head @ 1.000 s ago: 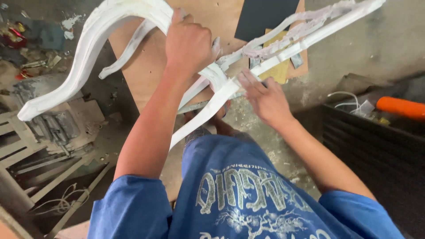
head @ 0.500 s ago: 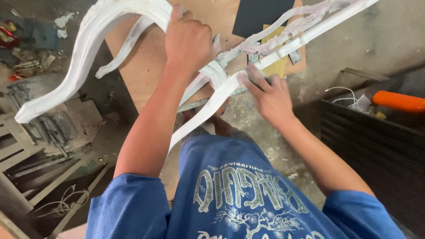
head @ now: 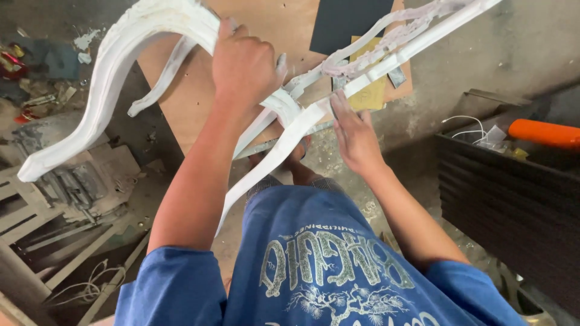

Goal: Sanding a white-painted furniture frame with sandpaper to smooth the surface.

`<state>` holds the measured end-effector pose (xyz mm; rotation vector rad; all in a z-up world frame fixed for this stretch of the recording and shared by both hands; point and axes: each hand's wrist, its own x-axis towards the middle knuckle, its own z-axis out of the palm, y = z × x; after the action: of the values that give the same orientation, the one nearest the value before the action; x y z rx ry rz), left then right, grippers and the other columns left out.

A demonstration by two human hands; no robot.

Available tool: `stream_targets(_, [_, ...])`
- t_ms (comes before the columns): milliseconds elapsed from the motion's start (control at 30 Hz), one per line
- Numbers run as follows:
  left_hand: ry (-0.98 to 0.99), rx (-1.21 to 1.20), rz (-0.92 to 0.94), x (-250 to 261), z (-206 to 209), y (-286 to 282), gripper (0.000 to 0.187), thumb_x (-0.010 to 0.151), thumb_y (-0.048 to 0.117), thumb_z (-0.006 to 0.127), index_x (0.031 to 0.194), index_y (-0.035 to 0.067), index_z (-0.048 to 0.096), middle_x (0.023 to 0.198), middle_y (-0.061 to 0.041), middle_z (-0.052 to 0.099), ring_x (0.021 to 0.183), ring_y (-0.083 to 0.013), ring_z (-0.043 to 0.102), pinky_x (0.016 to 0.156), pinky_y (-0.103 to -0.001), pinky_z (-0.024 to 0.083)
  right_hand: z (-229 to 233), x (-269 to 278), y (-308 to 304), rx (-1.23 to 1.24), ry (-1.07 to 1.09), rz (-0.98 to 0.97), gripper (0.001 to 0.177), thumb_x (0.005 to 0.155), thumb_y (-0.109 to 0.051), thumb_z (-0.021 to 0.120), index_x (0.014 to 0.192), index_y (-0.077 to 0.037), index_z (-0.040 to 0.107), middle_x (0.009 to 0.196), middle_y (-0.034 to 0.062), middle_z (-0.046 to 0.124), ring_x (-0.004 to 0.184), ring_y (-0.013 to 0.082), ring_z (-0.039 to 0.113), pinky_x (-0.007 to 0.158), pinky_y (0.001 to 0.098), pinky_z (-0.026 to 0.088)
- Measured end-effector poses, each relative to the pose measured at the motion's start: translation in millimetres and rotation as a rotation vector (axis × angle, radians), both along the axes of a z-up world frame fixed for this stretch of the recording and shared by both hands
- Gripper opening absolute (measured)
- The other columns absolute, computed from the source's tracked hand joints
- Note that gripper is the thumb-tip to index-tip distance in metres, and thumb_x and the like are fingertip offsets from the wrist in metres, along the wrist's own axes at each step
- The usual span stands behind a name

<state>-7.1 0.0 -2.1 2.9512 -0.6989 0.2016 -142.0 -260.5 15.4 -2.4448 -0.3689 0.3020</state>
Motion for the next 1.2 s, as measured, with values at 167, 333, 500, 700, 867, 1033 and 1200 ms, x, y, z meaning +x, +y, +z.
stream_targets(167, [0.068, 0.102, 0.003, 2, 9, 0, 0.058, 0.102, 0.048, 0.062, 0.053, 0.018, 0.057, 0.051, 0.003, 0.052, 0.071, -0.0205, 0.052, 0.101, -0.041, 0.033, 8, 4, 1, -0.114, -0.009, -0.028, 0.047, 0.113, -0.017, 0.047, 0.159, -0.009, 0.04, 0.164, 0.016, 0.042, 0.084, 0.0258, 0.037, 0.083, 0.0386, 0.046])
stream_targets(333, [-0.01, 0.085, -0.009, 2, 6, 0, 0.058, 0.1, 0.049, 0.066, 0.053, 0.017, 0.058, 0.051, 0.003, 0.053, 0.067, -0.0206, 0.053, 0.099, -0.04, 0.036, 4, 14, 1, -0.156, -0.072, -0.005, 0.043, 0.113, -0.016, 0.046, 0.154, -0.007, 0.044, 0.16, 0.0175, 0.047, 0.08, 0.0257, 0.032, 0.077, 0.0409, 0.043])
stream_targets(500, [0.061, 0.092, 0.009, 1, 11, 1, 0.056, 0.1, 0.048, 0.061, 0.054, 0.017, 0.059, 0.052, 0.002, 0.054, 0.071, -0.0226, 0.055, 0.102, -0.042, 0.036, 33, -22, -26, -0.139, -0.052, 0.054, 0.038, 0.111, -0.01, 0.042, 0.143, 0.003, 0.058, 0.15, 0.0225, 0.056, 0.114, 0.0287, 0.068, 0.076, 0.0395, 0.033])
stream_targets(700, [0.014, 0.074, -0.005, 1, 10, 0, 0.056, 0.098, 0.045, 0.065, 0.051, 0.018, 0.054, 0.049, 0.004, 0.05, 0.066, -0.0198, 0.049, 0.099, -0.039, 0.035, 14, 10, -8, -0.103, -0.248, 0.024, 0.039, 0.106, 0.003, 0.047, 0.142, -0.002, 0.062, 0.149, 0.015, 0.061, 0.075, 0.0232, 0.034, 0.075, 0.0334, 0.042])
stream_targets(867, [0.027, 0.04, 0.003, -1, 4, 1, 0.053, 0.099, 0.045, 0.063, 0.054, 0.017, 0.058, 0.053, 0.002, 0.054, 0.071, -0.0226, 0.055, 0.103, -0.042, 0.034, -3, 0, -14, -0.241, -0.369, 0.041, 0.04, 0.105, 0.006, 0.056, 0.144, -0.002, 0.061, 0.15, 0.0162, 0.059, 0.08, 0.0273, 0.04, 0.069, 0.0364, 0.044])
stream_targets(1033, [0.046, 0.045, -0.001, -3, 6, 0, 0.06, 0.102, 0.052, 0.064, 0.054, 0.017, 0.058, 0.053, 0.003, 0.055, 0.072, -0.022, 0.056, 0.103, -0.042, 0.035, -2, 16, -6, -0.291, -0.346, 0.07, 0.04, 0.108, 0.002, 0.047, 0.147, -0.003, 0.057, 0.152, 0.0165, 0.058, 0.074, 0.0236, 0.032, 0.069, 0.0354, 0.038])
stream_targets(1200, [0.07, 0.041, 0.007, 1, 5, 1, 0.058, 0.1, 0.05, 0.065, 0.052, 0.017, 0.059, 0.05, 0.003, 0.051, 0.07, -0.0207, 0.053, 0.103, -0.04, 0.034, -6, 7, -11, -0.229, -0.312, 0.033, 0.05, 0.102, 0.011, 0.046, 0.148, -0.004, 0.057, 0.151, 0.018, 0.059, 0.082, 0.0281, 0.039, 0.073, 0.0376, 0.041])
